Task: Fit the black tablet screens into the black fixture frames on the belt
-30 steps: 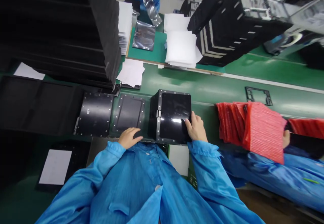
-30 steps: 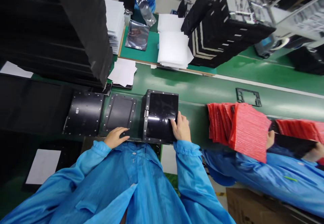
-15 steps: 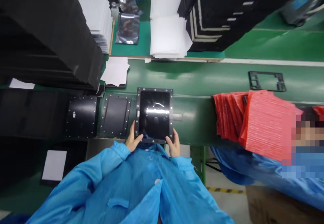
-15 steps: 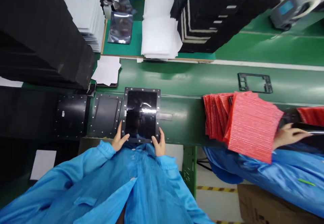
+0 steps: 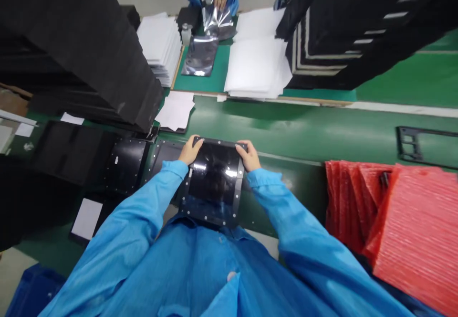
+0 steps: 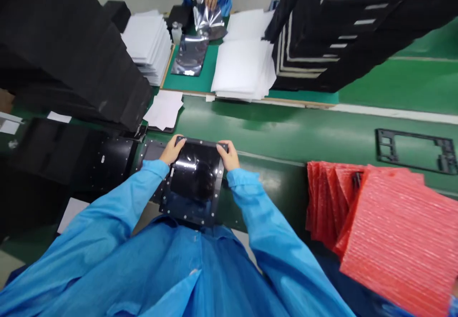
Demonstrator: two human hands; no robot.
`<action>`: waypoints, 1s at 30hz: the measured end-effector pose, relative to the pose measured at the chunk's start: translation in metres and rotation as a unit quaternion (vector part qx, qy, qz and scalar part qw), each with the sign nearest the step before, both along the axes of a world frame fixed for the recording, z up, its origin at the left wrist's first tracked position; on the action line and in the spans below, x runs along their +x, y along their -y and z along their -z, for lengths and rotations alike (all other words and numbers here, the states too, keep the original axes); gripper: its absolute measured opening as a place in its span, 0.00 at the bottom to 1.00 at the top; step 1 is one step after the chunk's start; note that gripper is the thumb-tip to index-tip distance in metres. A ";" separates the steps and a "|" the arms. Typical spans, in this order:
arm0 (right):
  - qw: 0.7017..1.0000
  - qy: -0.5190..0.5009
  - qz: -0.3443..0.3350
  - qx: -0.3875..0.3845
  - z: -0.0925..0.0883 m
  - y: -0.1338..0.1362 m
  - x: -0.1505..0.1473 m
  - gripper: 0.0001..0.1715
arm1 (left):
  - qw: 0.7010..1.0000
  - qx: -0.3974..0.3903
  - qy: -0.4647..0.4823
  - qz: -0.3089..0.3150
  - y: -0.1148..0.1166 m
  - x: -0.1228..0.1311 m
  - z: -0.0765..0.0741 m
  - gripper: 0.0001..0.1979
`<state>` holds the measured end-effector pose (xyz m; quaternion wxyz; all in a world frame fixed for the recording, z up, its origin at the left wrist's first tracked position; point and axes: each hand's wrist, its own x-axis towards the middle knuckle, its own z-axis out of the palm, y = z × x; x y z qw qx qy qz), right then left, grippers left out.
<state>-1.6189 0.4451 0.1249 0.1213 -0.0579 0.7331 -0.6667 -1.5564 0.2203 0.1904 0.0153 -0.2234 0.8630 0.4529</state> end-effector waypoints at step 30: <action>0.899 -0.259 -0.067 0.347 -0.065 0.053 0.064 0.20 | 0.954 -0.053 -0.057 0.289 0.067 0.159 0.036 0.26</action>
